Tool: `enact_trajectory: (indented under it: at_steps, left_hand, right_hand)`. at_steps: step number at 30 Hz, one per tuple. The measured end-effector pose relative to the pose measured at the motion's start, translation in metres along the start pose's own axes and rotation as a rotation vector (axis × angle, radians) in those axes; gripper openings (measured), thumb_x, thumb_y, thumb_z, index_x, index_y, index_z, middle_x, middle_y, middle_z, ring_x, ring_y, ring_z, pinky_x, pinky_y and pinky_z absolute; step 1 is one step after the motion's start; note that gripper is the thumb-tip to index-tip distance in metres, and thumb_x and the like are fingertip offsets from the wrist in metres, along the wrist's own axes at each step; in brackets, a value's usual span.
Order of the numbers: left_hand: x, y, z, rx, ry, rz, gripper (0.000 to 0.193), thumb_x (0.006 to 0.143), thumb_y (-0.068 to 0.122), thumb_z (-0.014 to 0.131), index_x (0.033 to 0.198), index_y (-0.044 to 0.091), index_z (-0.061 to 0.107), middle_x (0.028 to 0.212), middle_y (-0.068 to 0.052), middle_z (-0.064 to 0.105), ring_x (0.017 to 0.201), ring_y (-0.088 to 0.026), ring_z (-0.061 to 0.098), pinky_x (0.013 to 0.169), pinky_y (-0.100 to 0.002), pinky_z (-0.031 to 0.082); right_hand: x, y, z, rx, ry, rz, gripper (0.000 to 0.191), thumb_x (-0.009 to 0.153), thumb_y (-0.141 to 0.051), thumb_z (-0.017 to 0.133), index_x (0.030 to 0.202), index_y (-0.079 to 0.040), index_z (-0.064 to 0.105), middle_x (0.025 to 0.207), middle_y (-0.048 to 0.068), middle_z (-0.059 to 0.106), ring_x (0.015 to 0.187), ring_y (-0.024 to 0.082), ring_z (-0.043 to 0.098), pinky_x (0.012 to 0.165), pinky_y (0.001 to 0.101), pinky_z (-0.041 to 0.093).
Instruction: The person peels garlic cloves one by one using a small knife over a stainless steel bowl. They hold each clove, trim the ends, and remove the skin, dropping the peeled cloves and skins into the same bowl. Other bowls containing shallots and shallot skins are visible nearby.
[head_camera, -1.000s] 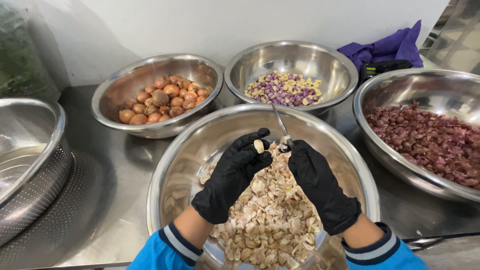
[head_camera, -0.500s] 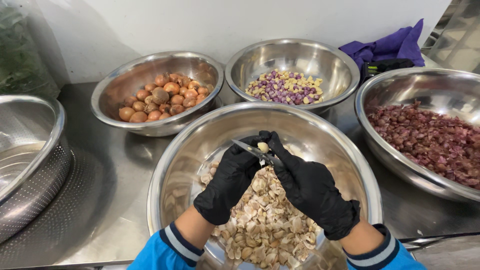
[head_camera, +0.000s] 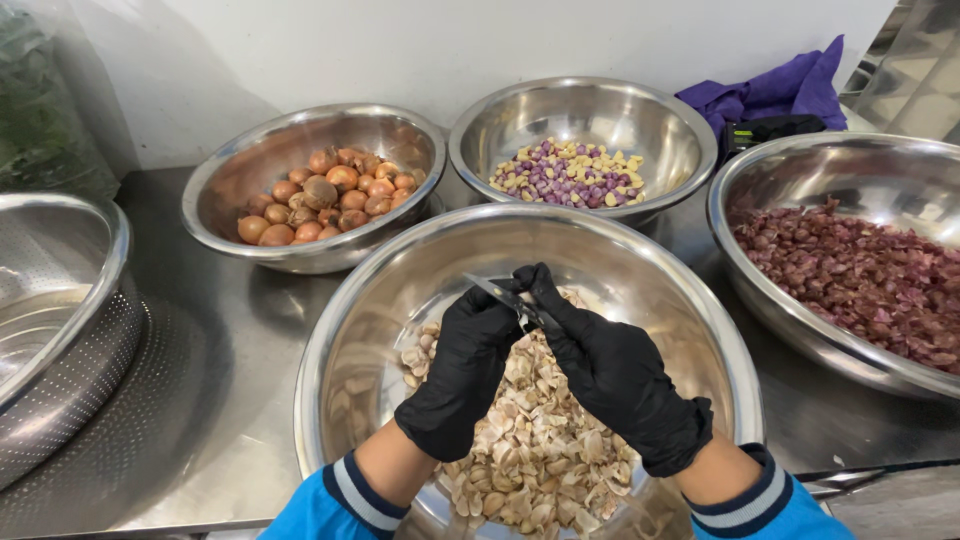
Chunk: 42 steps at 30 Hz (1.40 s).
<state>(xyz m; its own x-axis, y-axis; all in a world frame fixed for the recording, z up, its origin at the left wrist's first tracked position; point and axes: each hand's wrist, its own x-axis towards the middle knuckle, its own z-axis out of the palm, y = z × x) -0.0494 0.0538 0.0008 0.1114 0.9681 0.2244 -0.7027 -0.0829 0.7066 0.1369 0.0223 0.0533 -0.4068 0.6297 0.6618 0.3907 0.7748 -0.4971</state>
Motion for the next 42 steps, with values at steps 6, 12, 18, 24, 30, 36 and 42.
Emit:
enact_trajectory:
  at_steps: [6, 12, 18, 24, 30, 36, 42]
  left_hand:
    - [-0.002, 0.004, 0.008, 0.026, 0.073, -0.035, 0.028, 0.092, 0.002, 0.066, 0.120, 0.000, 0.068, 0.113, -0.008, 0.073, 0.105, -0.020, 0.069, 0.098, -0.036, 0.054]
    - [0.000, 0.010, 0.008, 0.048, 0.032, -0.023, 0.031, 0.092, 0.004, 0.069, 0.123, 0.000, 0.068, 0.118, -0.010, 0.073, 0.107, -0.021, 0.069, 0.097, -0.037, 0.056]
    - [0.006, 0.008, -0.002, -0.031, 0.063, -0.005, 0.034, 0.099, 0.013, 0.066, 0.128, -0.004, 0.069, 0.117, -0.012, 0.073, 0.107, -0.022, 0.069, 0.098, -0.038, 0.056]
    - [-0.002, 0.019, 0.011, 0.016, 0.070, -0.056, 0.046, 0.096, 0.011, 0.066, 0.142, 0.004, 0.059, 0.127, -0.007, 0.068, 0.116, -0.015, 0.064, 0.102, -0.030, 0.049]
    - [-0.007, 0.021, 0.021, -0.043, 0.016, -0.073, 0.050, 0.096, 0.008, 0.062, 0.145, 0.000, 0.055, 0.135, -0.007, 0.066, 0.123, -0.017, 0.063, 0.109, -0.033, 0.049]
    - [-0.011, 0.007, 0.022, 0.019, 0.097, -0.025, 0.045, 0.095, 0.005, 0.061, 0.140, 0.004, 0.059, 0.133, -0.007, 0.066, 0.117, -0.020, 0.064, 0.101, -0.040, 0.053]
    - [-0.012, -0.006, 0.018, -0.048, 0.117, 0.040, 0.030, 0.094, 0.002, 0.060, 0.124, 0.006, 0.056, 0.133, -0.005, 0.065, 0.108, -0.019, 0.066, 0.098, -0.042, 0.055]
  right_hand:
    - [0.001, 0.007, 0.003, -0.090, -0.042, 0.197, 0.050, 0.096, -0.017, 0.062, 0.146, -0.021, 0.059, 0.112, 0.015, 0.077, 0.087, 0.027, 0.076, 0.071, 0.0350, 0.057]
    - [-0.001, 0.016, 0.006, 0.342, -0.058, 0.449, 0.052, 0.109, -0.017, 0.052, 0.160, -0.009, 0.054, 0.098, 0.020, 0.069, 0.075, 0.026, 0.056, 0.074, 0.0405, 0.051]
    - [0.001, 0.011, 0.005, 0.156, 0.067, -0.240, 0.039, 0.116, -0.019, 0.042, 0.153, -0.008, 0.043, 0.126, 0.025, 0.067, 0.111, 0.035, 0.067, 0.088, 0.0449, 0.050]
    - [0.002, 0.003, 0.003, -0.106, -0.130, 0.189, 0.056, 0.100, -0.029, 0.055, 0.155, -0.021, 0.043, 0.091, 0.017, 0.075, 0.065, 0.032, 0.069, 0.058, 0.0400, 0.051]
    - [0.001, 0.006, 0.002, -0.181, -0.070, 0.070, 0.055, 0.101, -0.026, 0.056, 0.154, -0.019, 0.046, 0.096, 0.016, 0.075, 0.069, 0.032, 0.071, 0.059, 0.0402, 0.052]
    - [0.001, 0.006, 0.002, -0.120, -0.077, 0.121, 0.053, 0.101, -0.022, 0.057, 0.153, -0.018, 0.047, 0.104, 0.018, 0.074, 0.077, 0.034, 0.073, 0.063, 0.0401, 0.054]
    - [0.002, 0.004, 0.005, -0.005, -0.057, 0.191, 0.053, 0.098, -0.015, 0.059, 0.150, -0.019, 0.052, 0.117, 0.018, 0.075, 0.097, 0.031, 0.076, 0.078, 0.0359, 0.057]
